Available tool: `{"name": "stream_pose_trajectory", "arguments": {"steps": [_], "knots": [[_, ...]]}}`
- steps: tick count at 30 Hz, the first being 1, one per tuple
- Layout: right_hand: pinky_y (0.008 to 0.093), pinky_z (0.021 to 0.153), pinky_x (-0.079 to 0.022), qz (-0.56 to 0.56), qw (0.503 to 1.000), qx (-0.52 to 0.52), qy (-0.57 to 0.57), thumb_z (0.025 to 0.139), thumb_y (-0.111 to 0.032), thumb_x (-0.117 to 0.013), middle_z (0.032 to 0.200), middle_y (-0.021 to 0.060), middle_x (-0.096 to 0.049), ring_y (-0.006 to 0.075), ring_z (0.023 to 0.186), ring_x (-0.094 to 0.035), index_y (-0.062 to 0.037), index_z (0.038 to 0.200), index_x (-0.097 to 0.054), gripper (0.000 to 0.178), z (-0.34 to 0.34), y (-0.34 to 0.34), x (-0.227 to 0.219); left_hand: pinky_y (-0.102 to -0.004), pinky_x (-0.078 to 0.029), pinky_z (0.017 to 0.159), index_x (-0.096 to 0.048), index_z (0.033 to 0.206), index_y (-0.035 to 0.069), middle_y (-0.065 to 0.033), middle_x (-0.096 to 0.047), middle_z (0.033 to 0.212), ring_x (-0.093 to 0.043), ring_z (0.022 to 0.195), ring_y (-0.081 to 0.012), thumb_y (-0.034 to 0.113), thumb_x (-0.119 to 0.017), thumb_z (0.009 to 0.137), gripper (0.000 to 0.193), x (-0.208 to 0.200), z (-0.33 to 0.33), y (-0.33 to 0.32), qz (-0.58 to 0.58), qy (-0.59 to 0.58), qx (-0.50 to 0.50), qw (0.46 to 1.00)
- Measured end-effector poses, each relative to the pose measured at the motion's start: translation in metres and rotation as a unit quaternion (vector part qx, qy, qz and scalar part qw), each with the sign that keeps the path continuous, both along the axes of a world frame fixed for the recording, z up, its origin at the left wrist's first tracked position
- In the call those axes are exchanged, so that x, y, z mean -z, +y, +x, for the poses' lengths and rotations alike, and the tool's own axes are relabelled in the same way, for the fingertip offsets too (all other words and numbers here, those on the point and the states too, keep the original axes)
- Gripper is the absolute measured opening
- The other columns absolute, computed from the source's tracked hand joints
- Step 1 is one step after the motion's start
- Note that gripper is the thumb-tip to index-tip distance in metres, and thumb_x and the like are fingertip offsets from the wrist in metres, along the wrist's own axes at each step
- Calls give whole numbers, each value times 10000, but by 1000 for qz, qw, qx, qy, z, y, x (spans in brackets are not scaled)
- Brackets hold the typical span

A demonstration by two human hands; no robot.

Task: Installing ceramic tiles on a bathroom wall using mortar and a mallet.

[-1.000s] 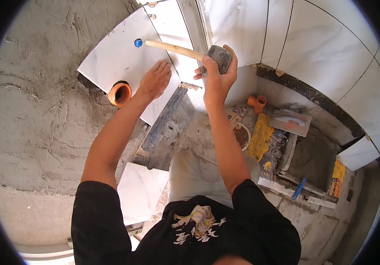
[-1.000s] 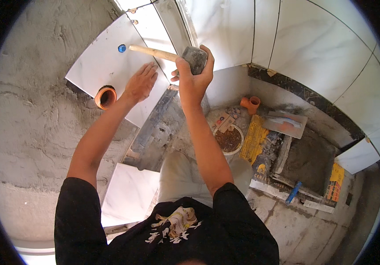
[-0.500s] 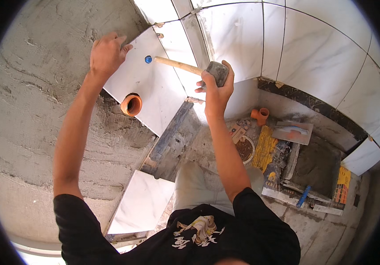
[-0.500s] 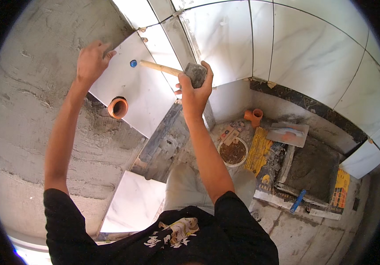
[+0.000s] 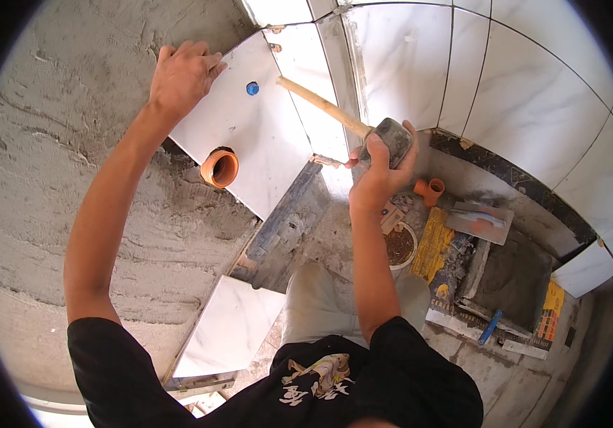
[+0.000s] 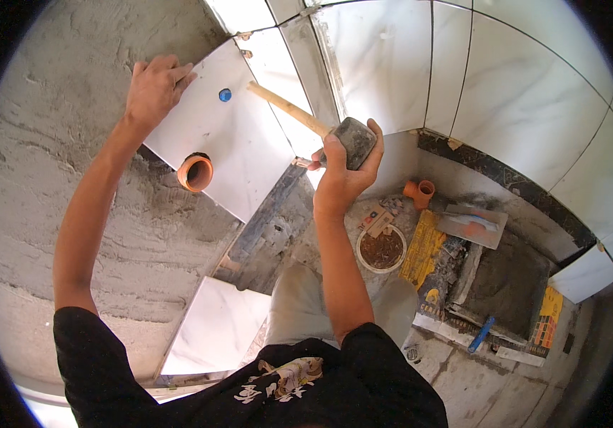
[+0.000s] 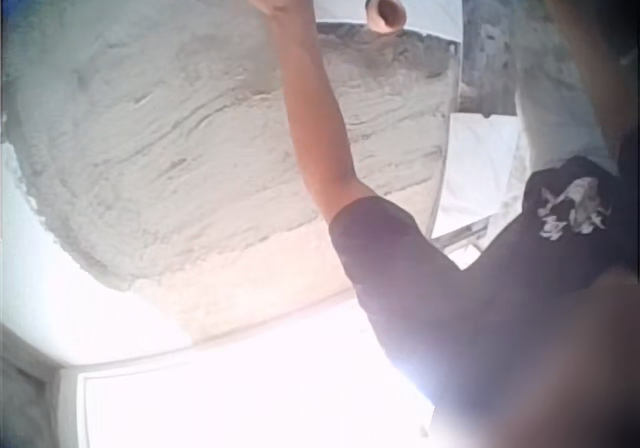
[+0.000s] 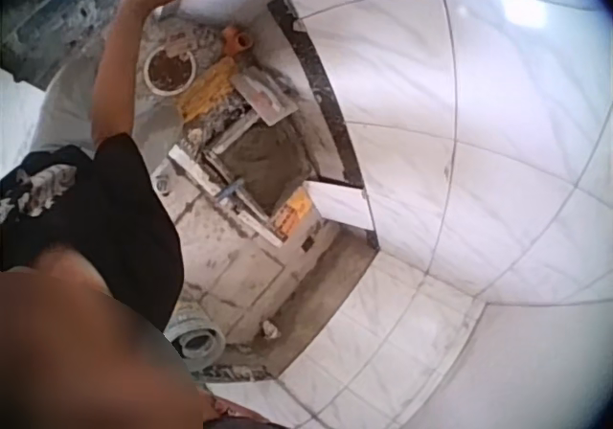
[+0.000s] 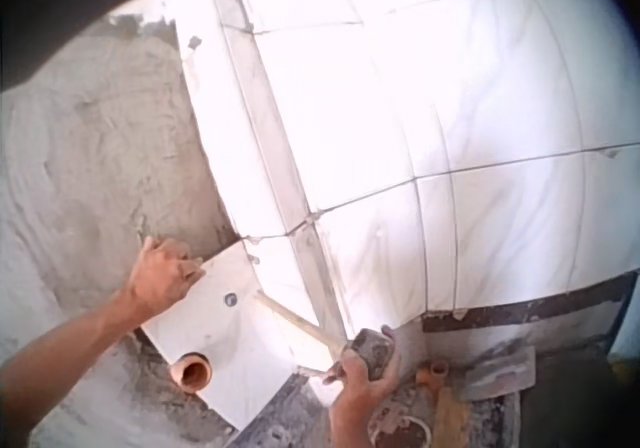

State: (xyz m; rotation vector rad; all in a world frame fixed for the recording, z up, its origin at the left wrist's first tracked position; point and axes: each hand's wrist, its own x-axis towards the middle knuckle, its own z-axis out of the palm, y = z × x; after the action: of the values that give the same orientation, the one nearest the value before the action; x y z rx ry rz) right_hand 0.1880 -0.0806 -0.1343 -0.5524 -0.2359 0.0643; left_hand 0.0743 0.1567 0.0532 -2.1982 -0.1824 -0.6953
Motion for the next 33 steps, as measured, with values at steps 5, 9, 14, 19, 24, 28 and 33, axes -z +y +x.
{"name": "stream_pose_trajectory", "arguments": {"steps": [5, 9, 14, 19, 24, 28, 33], "knots": [[284, 463, -517, -40, 999, -35, -8, 832, -26, -667, 893, 108, -626, 148, 573, -602, -19, 1407, -406, 631, 4, 3, 0, -381, -397, 805, -754, 991, 163, 0, -615, 882, -599, 941, -178, 316, -640, 932, 199, -1, 0, -1, -6, 7, -20, 1000], [296, 440, -516, -39, 999, -22, -7, 832, -26, -666, 896, 103, -627, 152, 563, -599, -18, 1409, -409, 631, 4, 4, -2, -385, -397, 807, -746, 967, 158, -7, -617, 885, -600, 943, -185, 314, -632, 935, 196, 1, 0, 1, 9, 3, -4, 1000], [323, 411, -494, -45, 997, -60, 2, 846, -88, -646, 888, 105, -607, 188, 546, -591, -28, 1403, -429, 600, 13, 1, -7, -381, -393, 835, -742, 970, 156, -6, -623, 892, -596, 960, -183, 317, -609, 952, 210, -4, 2, -7, -11, 30, -41, 999], [327, 423, -502, 4, 999, -16, -28, 843, -83, -625, 906, 117, -603, 191, 539, -585, -30, 1402, -426, 596, -12, -12, -5, -384, -396, 850, -745, 977, 155, -1, -630, 906, -595, 965, -185, 313, -602, 958, 213, -4, 1, -1, 4, 36, -33, 999], [325, 421, -506, -34, 998, -47, -38, 831, -53, -599, 902, 139, -618, 194, 515, -579, -18, 1395, -424, 592, -18, 0, -10, -384, -402, 847, -750, 973, 151, 5, -630, 900, -598, 953, -185, 310, -606, 956, 215, -6, 1, 1, 0, 33, -40, 999], [302, 446, -504, -4, 998, -57, -35, 847, -35, -624, 891, 108, -606, 159, 542, -584, -1, 1412, -390, 613, -24, -7, -14, -386, -406, 830, -750, 953, 152, 2, -633, 884, -606, 944, -185, 313, -610, 951, 213, -5, 2, -2, 3, 32, -16, 999], [299, 448, -512, 13, 998, -43, -46, 849, -27, -615, 884, 113, -609, 157, 543, -583, -1, 1422, -379, 620, -22, -2, -13, -384, -407, 835, -752, 943, 153, -1, -637, 884, -611, 946, -185, 319, -612, 949, 218, -4, -1, -1, 16, 31, -27, 999]]}}
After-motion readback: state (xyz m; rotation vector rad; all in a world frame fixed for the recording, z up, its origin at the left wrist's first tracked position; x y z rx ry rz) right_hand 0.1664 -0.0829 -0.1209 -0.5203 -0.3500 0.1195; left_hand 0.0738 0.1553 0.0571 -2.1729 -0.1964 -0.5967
